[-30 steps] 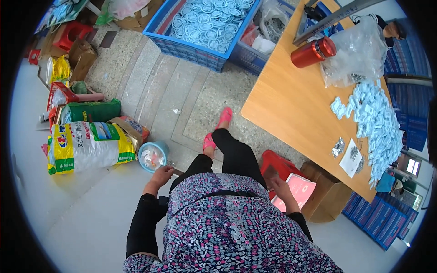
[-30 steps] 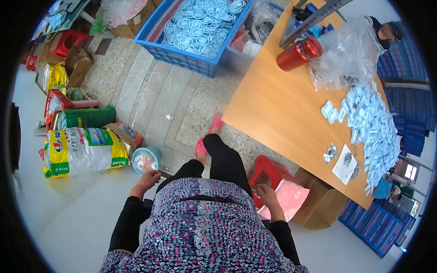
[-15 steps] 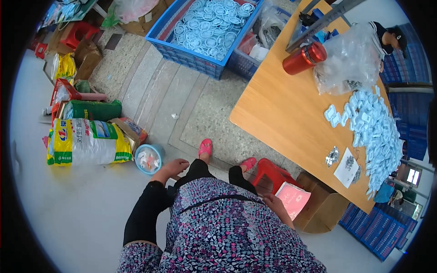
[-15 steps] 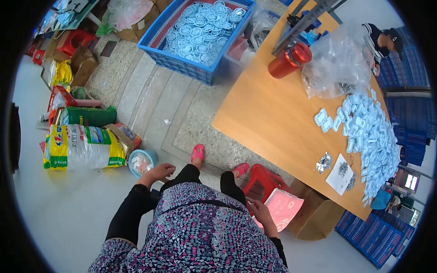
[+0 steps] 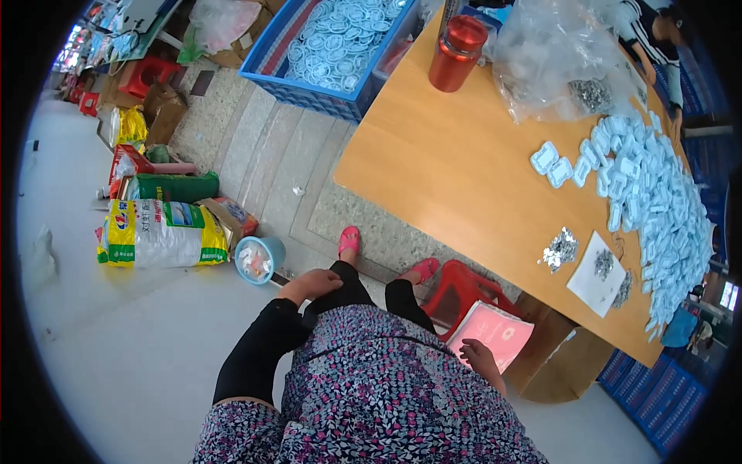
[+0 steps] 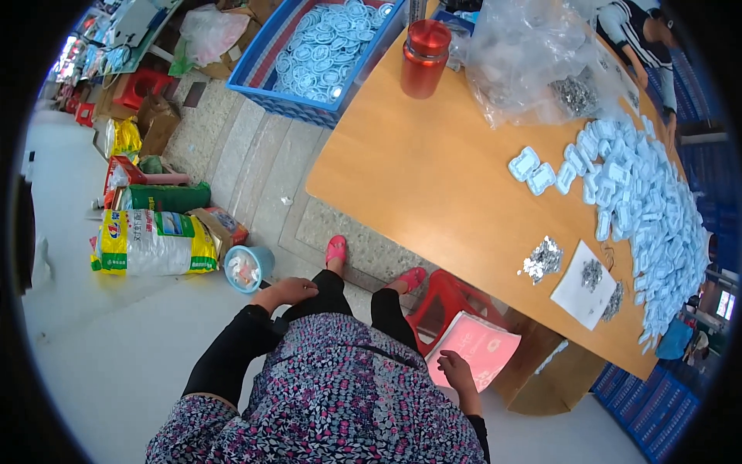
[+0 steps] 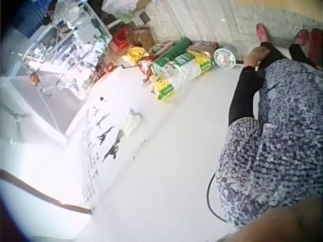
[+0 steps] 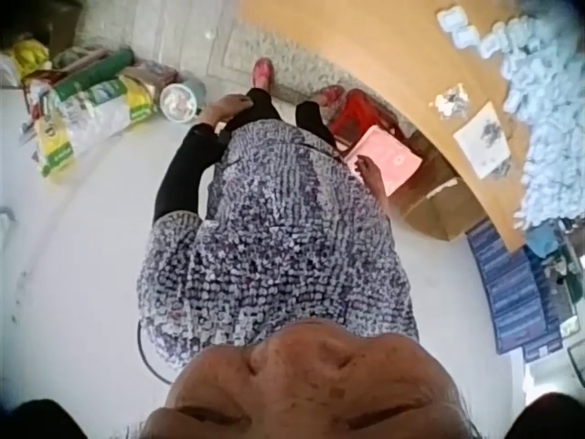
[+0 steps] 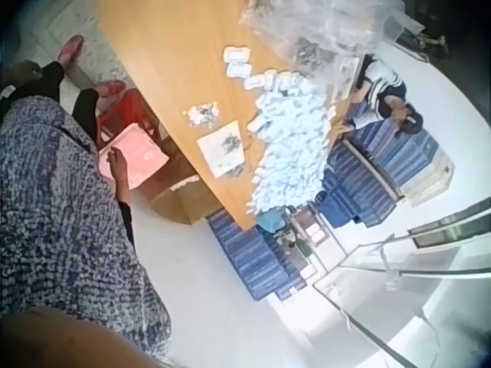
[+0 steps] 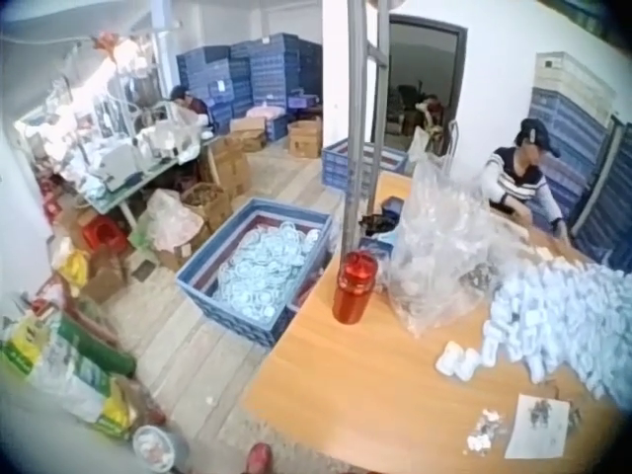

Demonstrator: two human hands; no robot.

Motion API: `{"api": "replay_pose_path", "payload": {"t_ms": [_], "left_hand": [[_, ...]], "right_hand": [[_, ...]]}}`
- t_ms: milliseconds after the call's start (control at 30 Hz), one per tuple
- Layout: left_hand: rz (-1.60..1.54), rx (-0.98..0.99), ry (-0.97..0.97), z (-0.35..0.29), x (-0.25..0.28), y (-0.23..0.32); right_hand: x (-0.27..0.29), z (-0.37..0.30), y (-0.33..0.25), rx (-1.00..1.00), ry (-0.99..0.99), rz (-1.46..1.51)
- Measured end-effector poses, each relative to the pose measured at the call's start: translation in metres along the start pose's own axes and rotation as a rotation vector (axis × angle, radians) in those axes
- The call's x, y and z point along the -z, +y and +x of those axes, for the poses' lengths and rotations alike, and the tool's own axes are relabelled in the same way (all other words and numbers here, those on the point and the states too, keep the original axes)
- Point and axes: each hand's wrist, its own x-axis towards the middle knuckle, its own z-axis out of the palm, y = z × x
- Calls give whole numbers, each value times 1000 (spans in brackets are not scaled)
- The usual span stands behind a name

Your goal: Assemble small plastic components and metal clips at a factory workstation.

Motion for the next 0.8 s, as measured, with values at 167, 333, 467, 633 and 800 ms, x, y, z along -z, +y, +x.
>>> {"api": "replay_pose_path", "payload": {"t_ms": [167, 333, 467, 633, 800], "left_hand": [[-440, 121, 133, -16, 6, 11], [-514, 30, 299, -8, 19, -28], [-480, -1, 318, 8, 54, -72], [-324, -51, 476, 64, 108, -138], [-446, -39, 512, 98, 165, -158]], "right_hand": [[15, 21, -15, 43, -52, -62], [-13, 45, -46, 129, -37, -229], [-61, 34, -114, 155, -45, -318], [-132, 48, -153, 270, -60, -301], [-180, 73, -271, 348, -4, -560]]}}
